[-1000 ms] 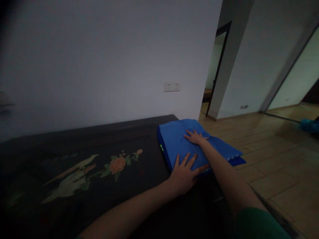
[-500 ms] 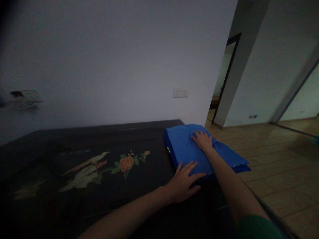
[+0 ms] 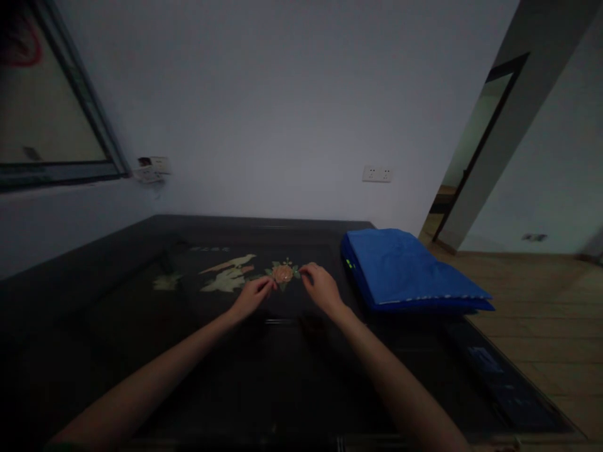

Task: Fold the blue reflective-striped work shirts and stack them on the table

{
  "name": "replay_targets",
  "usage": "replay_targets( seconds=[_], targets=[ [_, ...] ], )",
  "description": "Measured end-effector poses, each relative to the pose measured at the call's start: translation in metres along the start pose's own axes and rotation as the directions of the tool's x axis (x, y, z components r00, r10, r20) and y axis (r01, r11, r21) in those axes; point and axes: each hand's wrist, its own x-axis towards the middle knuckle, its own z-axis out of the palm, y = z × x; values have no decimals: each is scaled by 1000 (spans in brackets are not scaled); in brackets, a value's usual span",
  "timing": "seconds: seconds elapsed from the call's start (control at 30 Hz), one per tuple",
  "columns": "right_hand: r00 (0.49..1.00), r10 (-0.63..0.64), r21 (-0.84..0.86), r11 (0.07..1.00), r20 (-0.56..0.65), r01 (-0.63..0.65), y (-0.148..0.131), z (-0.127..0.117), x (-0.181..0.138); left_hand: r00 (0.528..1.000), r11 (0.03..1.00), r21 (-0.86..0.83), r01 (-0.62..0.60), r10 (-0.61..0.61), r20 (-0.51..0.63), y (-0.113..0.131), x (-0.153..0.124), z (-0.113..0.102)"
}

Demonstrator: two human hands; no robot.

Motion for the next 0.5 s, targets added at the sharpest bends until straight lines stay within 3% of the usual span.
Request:
replay_targets(
  seconds=[0.1, 0.2, 0.37, 0.5],
  targets=[
    [986, 31, 48, 998, 165, -40, -38, 36, -16, 999, 999, -15, 50, -50, -6, -3, -23, -11],
    [962, 77, 11, 997, 263, -83, -65, 57, -32, 999, 999, 36, 36, -37, 24, -5, -41, -14],
    [910, 164, -166, 980, 380, -108, -84, 69, -53, 979, 969, 230, -88, 41, 199, -9, -59, -15],
    [909, 62, -145, 989, 412, -2, -82, 66, -59, 945, 912, 356, -206, 90, 316, -10, -63, -17]
  ],
)
